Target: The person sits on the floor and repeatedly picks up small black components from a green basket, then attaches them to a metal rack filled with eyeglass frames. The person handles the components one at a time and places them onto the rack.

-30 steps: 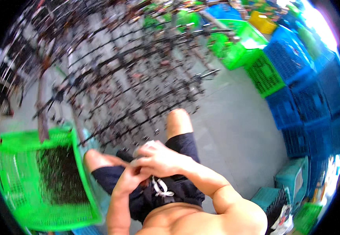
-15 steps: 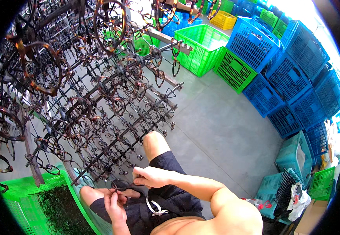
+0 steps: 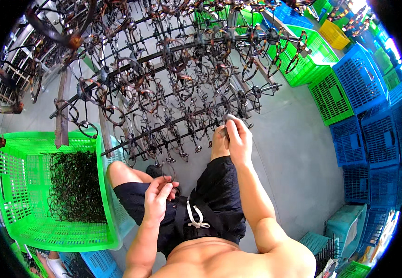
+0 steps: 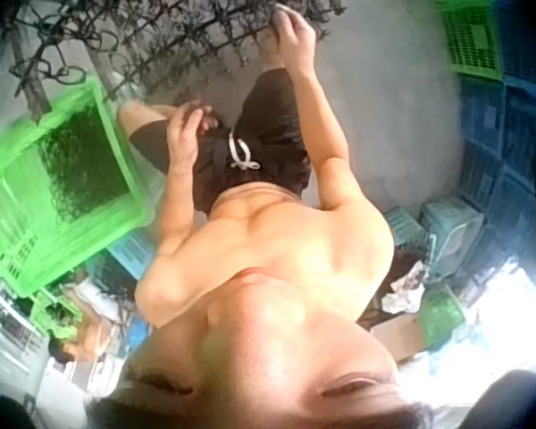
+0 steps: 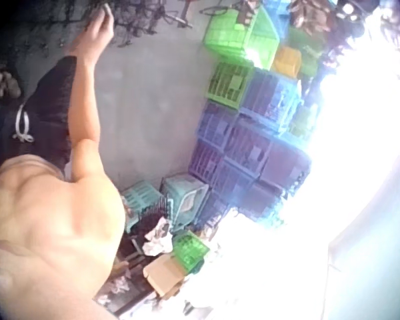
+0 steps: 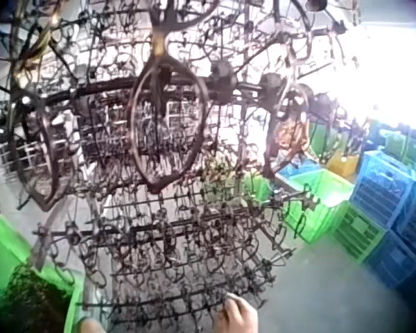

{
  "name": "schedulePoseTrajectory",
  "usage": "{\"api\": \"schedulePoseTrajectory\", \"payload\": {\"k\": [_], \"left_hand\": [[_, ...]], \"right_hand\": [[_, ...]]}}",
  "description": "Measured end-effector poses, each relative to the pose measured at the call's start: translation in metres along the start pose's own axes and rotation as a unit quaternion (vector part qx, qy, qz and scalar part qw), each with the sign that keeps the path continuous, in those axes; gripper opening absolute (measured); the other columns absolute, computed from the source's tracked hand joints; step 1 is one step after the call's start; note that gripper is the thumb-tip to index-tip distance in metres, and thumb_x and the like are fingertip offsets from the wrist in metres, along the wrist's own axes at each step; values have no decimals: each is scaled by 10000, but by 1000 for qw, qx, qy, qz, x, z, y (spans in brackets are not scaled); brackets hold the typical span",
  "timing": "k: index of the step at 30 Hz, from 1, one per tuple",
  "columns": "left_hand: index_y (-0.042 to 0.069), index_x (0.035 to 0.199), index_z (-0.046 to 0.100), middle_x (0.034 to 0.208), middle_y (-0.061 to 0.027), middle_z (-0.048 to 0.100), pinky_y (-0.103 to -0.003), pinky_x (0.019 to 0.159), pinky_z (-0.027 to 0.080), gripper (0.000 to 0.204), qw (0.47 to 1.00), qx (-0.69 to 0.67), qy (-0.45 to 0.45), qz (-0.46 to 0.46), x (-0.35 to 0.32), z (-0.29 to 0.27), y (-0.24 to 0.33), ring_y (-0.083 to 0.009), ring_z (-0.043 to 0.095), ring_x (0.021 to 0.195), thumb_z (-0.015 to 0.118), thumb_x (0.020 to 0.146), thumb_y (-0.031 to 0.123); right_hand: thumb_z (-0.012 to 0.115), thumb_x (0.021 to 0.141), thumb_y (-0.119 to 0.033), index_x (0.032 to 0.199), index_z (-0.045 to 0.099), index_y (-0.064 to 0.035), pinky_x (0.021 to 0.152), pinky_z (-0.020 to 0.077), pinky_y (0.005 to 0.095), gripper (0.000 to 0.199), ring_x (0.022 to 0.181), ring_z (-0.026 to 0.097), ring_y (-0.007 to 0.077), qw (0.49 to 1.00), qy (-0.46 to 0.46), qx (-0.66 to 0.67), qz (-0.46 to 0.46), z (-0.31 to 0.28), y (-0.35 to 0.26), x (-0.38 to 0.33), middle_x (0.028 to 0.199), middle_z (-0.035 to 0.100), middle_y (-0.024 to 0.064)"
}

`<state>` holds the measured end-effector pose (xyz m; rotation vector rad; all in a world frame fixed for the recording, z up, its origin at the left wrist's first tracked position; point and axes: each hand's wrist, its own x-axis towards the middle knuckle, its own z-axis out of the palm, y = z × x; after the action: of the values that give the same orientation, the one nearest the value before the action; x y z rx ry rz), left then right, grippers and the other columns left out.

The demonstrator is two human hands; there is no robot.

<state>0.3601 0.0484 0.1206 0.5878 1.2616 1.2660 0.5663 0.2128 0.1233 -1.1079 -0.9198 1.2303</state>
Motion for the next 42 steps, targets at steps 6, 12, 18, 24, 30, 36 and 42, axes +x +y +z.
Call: {"api": "schedulePoseTrajectory", "payload": {"k": [6,12,18,24,30,36,42], "left_hand": [[31,1080,540,852,-87,656,-184,530,403,191,993,72,-68,66,-8,5,3,-55,466,538,509,928,142],[22,1041,561,752,-18,567,-182,532,381,154,980,109,-100,132,0,3,-9,-55,462,566,499,931,109],[7,1127,530,684,23,455,-163,443,260,273,993,63,-102,-3,-1,9,5,-24,325,502,410,895,87],[-2,1049,434,644,-35,482,-209,481,311,216,975,198,-101,27,1,22,12,-75,383,524,394,855,87],[-22,838,530,619,-35,561,-221,512,395,74,933,324,-137,73,8,26,21,-75,486,545,546,818,47],[8,863,631,695,-17,604,-213,540,436,174,888,399,-212,86,10,28,33,-69,510,571,727,724,52],[40,1135,480,923,-56,577,-203,556,401,322,983,143,-66,93,18,12,25,-74,485,668,512,821,-24]], "right_hand": [[497,921,-245,1113,584,-14,488,419,240,313,465,512,85,984,-76,-126,103,4,5,28,677,569,23],[474,937,-252,866,592,-8,388,364,229,280,430,426,69,977,-58,-192,67,11,8,42,583,467,-13],[487,903,-378,888,594,-42,545,433,291,353,540,525,111,961,-54,-261,72,10,-15,33,616,517,32],[564,889,-286,854,604,2,454,414,265,293,477,506,75,992,-5,-123,21,17,1,34,571,546,36],[569,846,-401,1172,491,-26,867,439,421,503,1029,530,343,852,62,-476,-210,-6,-3,5,1081,542,215],[577,868,-317,1016,561,-4,670,486,344,347,703,630,251,757,-586,-284,-56,-8,-21,-64,749,642,137],[538,890,-253,1015,611,-25,553,485,272,270,592,612,149,867,-461,-172,73,-35,-26,-28,725,642,60]]}}
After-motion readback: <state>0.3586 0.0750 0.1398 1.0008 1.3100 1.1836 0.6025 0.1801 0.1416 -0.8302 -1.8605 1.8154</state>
